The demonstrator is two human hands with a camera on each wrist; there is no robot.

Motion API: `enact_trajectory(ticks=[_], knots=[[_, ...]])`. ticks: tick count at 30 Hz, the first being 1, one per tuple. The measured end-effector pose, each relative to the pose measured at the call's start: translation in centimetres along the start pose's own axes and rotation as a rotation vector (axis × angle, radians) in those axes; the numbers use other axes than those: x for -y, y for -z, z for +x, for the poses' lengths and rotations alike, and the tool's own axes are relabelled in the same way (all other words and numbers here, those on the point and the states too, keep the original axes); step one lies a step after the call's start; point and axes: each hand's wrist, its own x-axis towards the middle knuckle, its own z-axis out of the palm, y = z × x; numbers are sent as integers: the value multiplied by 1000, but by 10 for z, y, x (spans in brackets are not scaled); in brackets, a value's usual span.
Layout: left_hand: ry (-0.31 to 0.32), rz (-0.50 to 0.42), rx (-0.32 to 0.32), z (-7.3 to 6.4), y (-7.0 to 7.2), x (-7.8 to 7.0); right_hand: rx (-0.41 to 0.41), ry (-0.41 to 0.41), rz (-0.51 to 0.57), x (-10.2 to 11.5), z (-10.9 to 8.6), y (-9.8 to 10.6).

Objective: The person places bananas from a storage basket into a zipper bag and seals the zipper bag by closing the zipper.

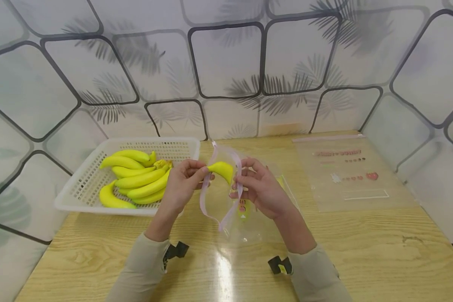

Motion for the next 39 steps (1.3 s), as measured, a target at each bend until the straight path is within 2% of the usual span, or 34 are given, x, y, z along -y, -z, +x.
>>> enact_trajectory(ticks=[6, 16, 26, 34, 37, 39], knots=[[-74, 66, -6, -1, 0, 2, -3, -4, -11, -1, 0, 0], [-154, 200, 8, -2, -2, 3, 20, 5, -13, -2, 1, 2], [-148, 272, -26, -3, -3, 4, 15, 0, -24, -2, 1, 2], [-135, 189, -19, -2, -1, 2, 23, 16, 9, 0, 0, 2], [-149, 213, -23, -3, 0, 0, 29, 24, 19, 2, -1, 3], [-144, 262, -18, -4, 1, 0, 30, 26, 24, 2, -1, 4]])
